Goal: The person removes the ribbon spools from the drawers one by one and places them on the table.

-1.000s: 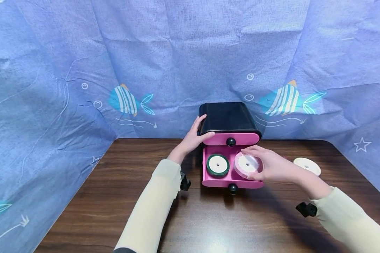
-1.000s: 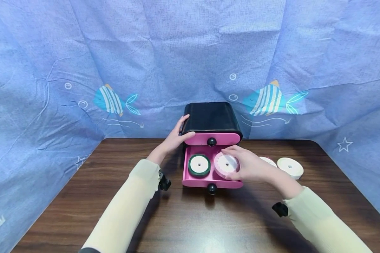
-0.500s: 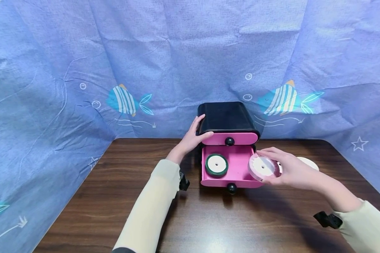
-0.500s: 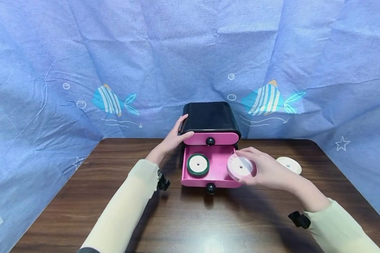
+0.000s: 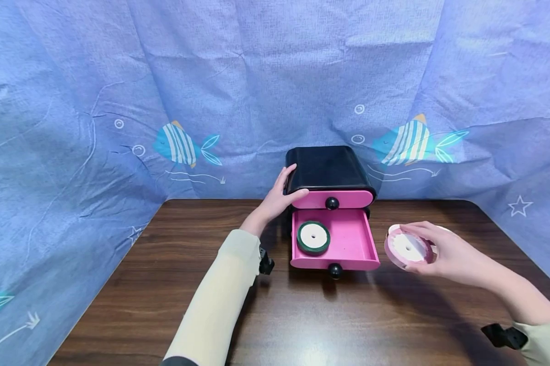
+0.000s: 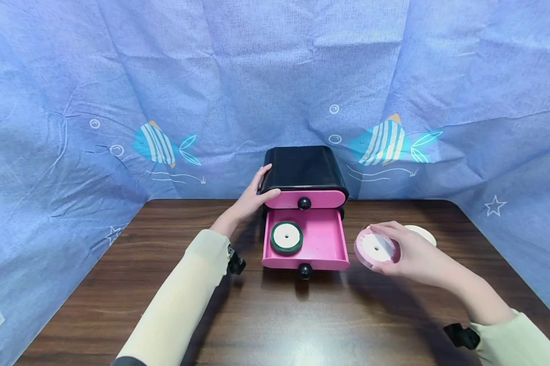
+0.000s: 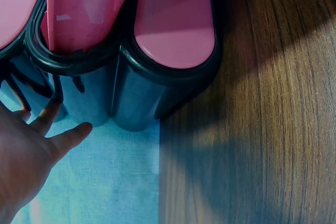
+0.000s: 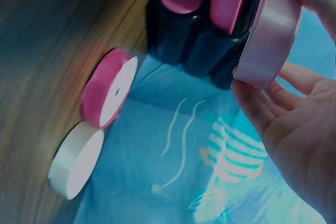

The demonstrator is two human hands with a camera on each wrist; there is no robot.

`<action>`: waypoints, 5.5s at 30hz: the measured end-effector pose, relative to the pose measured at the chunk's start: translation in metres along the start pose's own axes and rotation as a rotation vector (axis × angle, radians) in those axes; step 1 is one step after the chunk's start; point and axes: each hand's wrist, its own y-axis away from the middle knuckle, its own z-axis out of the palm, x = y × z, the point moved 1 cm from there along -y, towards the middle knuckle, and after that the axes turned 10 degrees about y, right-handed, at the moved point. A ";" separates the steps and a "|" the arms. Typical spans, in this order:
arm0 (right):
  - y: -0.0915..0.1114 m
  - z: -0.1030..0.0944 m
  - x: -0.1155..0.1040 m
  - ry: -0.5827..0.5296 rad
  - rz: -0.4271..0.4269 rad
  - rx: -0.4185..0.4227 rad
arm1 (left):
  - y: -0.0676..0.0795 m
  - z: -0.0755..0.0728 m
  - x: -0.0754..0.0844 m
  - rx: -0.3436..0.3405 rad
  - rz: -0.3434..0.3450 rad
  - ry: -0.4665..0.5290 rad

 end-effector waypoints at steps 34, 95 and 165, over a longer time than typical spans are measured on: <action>0.040 0.049 0.052 0.024 0.120 -0.152 | 0.002 -0.001 0.001 -0.025 -0.023 -0.008; -0.058 0.041 -0.040 -0.221 -0.025 -0.127 | 0.020 -0.002 0.038 -0.089 -0.081 0.022; -0.114 0.088 -0.067 -0.273 -0.018 -0.249 | 0.001 0.001 0.000 -0.010 -0.002 -0.004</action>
